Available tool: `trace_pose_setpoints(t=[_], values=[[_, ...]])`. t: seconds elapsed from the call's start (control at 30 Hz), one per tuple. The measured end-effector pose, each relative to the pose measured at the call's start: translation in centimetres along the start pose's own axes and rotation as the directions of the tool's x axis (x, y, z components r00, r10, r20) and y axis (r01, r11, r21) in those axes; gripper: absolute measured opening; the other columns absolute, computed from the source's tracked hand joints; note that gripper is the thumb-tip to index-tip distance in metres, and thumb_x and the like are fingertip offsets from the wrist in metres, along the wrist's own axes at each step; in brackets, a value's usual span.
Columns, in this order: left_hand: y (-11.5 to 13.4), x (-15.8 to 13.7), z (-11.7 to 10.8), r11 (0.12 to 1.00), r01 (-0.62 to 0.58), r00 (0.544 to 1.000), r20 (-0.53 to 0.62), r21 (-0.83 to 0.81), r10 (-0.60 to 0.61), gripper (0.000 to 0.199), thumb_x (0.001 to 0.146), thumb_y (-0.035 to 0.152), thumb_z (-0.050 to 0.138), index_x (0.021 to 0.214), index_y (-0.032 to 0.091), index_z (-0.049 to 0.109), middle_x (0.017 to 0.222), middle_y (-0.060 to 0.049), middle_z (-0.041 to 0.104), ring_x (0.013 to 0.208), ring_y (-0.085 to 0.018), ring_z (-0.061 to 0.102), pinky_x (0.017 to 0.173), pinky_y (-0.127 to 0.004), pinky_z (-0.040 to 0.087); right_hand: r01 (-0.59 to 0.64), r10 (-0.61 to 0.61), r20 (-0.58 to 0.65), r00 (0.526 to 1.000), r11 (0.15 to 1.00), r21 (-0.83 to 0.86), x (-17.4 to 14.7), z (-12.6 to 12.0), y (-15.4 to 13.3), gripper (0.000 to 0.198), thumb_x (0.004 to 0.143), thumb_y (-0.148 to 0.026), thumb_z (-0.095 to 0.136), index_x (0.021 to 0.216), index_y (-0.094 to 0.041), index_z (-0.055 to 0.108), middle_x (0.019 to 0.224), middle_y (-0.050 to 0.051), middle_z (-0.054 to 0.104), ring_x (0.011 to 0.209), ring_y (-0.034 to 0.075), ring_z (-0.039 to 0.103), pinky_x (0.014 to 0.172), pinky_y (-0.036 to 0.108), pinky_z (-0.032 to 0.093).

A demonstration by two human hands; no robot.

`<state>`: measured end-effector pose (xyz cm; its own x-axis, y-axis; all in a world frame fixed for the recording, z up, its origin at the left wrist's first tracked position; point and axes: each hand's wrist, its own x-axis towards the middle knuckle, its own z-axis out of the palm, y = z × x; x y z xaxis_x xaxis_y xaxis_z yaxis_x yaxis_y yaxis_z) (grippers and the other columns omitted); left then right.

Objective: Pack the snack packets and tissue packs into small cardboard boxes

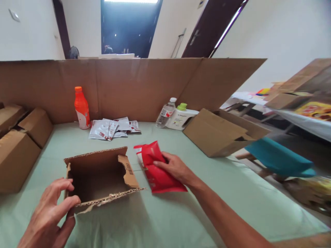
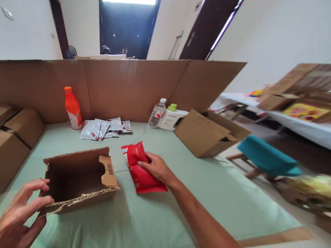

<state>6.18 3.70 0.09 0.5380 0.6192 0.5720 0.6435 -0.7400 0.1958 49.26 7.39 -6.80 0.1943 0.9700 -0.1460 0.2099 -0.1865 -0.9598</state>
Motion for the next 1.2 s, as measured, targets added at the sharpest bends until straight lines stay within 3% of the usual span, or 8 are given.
trace_pose_setpoints(t=[0.07,0.23,0.43,0.6,0.8,1.03,1.1,1.2], values=[[-0.1,0.2,-0.2,1.000,-0.019,0.999,0.026,0.001,0.019,0.025,0.089,0.008,0.051,0.099,0.026,0.065,0.121,-0.008,0.055,0.121,-0.022,0.060,0.096,-0.032,0.055,0.176,-0.174,-0.229,0.958,0.984,-0.012,-1.2,-0.8,-3.1,0.048,0.067,-0.053,0.085,0.100,-0.021,0.070,0.094,0.005,0.076,0.080,0.024,0.069,0.070,0.035,0.057],[0.3,-0.4,0.8,0.997,0.062,0.998,-0.023,-0.054,-0.063,0.026,0.090,0.006,0.047,0.097,0.025,0.063,0.124,-0.008,0.052,0.125,-0.022,0.056,0.100,-0.035,0.050,0.702,-0.577,-0.517,0.632,0.709,0.067,-3.5,2.9,-11.4,0.031,0.072,-0.042,0.085,0.094,-0.028,0.067,0.089,0.000,0.073,0.080,0.020,0.068,0.075,0.034,0.058],[0.2,-1.0,1.2,0.996,0.086,0.995,-0.051,-0.006,-0.087,0.025,0.086,0.007,0.048,0.098,0.024,0.061,0.123,-0.009,0.051,0.113,-0.023,0.058,0.089,-0.035,0.053,0.687,-0.664,0.185,0.724,0.717,-0.115,-4.4,11.2,-14.9,0.010,0.085,-0.027,0.067,0.093,-0.021,0.066,0.084,0.002,0.074,0.071,0.017,0.065,0.063,0.028,0.052],[-0.4,-0.8,0.8,0.994,0.103,0.994,-0.022,0.024,-0.102,0.022,0.085,0.007,0.046,0.092,0.024,0.059,0.118,-0.008,0.051,0.107,-0.024,0.058,0.082,-0.035,0.051,0.678,-0.341,0.587,0.735,0.353,-0.644,-4.8,12.3,-17.0,0.014,0.088,-0.007,0.057,0.083,-0.018,0.064,0.090,0.005,0.076,0.078,0.017,0.066,0.068,0.028,0.041],[0.0,0.3,0.1,0.997,0.015,0.999,0.029,0.077,-0.017,0.032,0.078,0.002,0.046,0.098,0.024,0.058,0.128,-0.010,0.054,0.118,-0.028,0.055,0.099,-0.044,0.047,0.851,0.043,0.854,0.519,0.076,-0.520,-3.3,16.4,-16.9,0.020,0.095,-0.009,0.053,0.095,-0.016,0.073,0.091,0.008,0.078,0.073,0.019,0.067,0.055,0.029,0.030],[2.1,3.6,-1.4,0.974,-0.197,0.914,0.381,0.114,0.140,0.052,0.066,0.014,0.054,0.117,0.012,0.065,0.116,-0.018,0.073,0.107,-0.035,0.068,0.101,-0.053,0.050,0.906,0.131,0.945,0.299,0.273,-0.324,-2.4,17.0,-14.5,0.016,0.092,-0.014,0.063,0.102,-0.015,0.075,0.102,0.010,0.079,0.083,0.021,0.072,0.064,0.027,0.044],[2.2,4.2,-1.2,0.984,-0.153,0.855,0.512,0.092,0.085,0.032,0.068,0.015,0.057,0.097,0.015,0.068,0.101,-0.015,0.076,0.093,-0.033,0.070,0.097,-0.051,0.052,0.861,-0.108,0.937,0.331,0.442,-0.253,-3.0,14.2,-15.3,0.021,0.093,-0.012,0.060,0.107,-0.017,0.075,0.108,0.008,0.079,0.091,0.019,0.072,0.074,0.027,0.050],[1.8,4.5,-0.8,0.995,-0.085,0.830,0.556,0.049,0.044,0.022,0.072,0.013,0.059,0.092,0.020,0.066,0.091,-0.007,0.075,0.086,-0.026,0.070,0.097,-0.046,0.050,0.728,-0.515,0.661,0.546,0.682,-0.069,-2.8,9.4,-15.8,0.018,0.098,-0.023,0.058,0.103,-0.019,0.075,0.096,0.006,0.079,0.083,0.016,0.072,0.074,0.027,0.054]])
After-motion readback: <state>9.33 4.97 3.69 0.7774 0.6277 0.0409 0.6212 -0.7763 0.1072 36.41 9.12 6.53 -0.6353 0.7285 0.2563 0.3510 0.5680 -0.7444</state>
